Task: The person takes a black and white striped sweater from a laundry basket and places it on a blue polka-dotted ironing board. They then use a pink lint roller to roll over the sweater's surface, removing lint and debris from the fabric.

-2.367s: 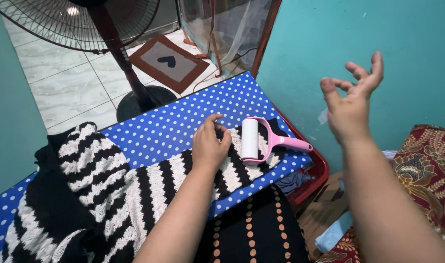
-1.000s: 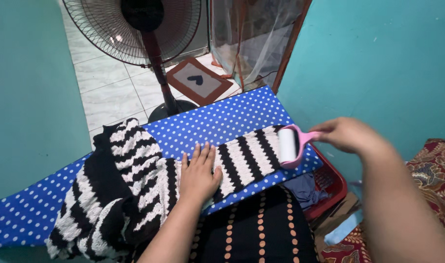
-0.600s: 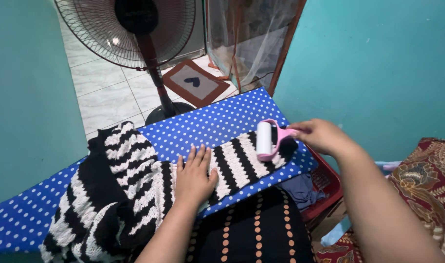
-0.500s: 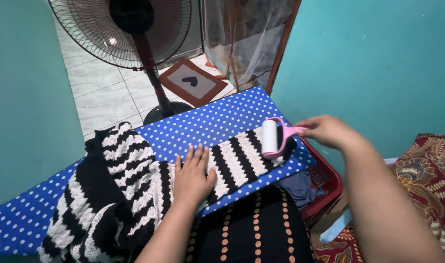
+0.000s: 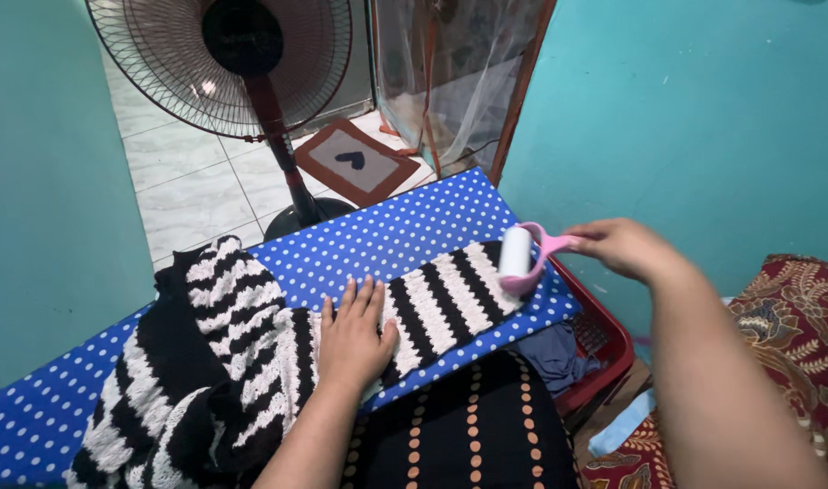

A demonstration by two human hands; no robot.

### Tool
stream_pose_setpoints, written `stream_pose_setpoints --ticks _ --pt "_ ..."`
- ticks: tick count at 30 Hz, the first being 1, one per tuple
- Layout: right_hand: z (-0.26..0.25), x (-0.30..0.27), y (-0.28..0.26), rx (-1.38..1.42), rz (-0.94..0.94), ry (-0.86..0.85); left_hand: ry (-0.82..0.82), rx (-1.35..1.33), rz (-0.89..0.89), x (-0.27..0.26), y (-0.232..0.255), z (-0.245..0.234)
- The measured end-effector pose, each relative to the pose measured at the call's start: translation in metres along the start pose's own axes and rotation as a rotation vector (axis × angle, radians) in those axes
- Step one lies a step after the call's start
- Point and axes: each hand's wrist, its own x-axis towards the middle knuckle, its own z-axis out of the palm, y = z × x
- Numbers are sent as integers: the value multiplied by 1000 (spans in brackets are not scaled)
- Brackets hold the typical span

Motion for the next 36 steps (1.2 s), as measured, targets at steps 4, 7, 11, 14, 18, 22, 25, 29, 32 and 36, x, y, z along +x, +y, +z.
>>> stream_pose_setpoints --ticks 4,7,11,14,18,22,25,29,32,36 --pt "14 12 9 104 -123 -4 -6 9 -2 -1 0 0" --pt "-7 16 27 17 -12 -38 1 8 9 -1 0 1" --pt "-33 1 39 -65 28 42 0 -1 4 -2 0 0" --pt "-40 -12 31 64 18 61 -14 -1 -6 -2 1 -2" --pt "-31 -19 11 244 -127 -17 -5 -7 7 -1 0 -1" --pt "-7 -19 -10 297 -222 -162 2 -7 10 -1 -1 1" --pt "28 -16 -29 141 -439 -336 3 -6 15 -1 -1 1" --pt "79 -17 -56 29 -548 -449 -5 -16 8 0 -2 1" --pt "72 -16 -59 -23 -530 -434 15 -25 14 -1 -1 1" --pt "28 -19 -37 -25 -298 -352 34 -35 28 -2 -3 3"
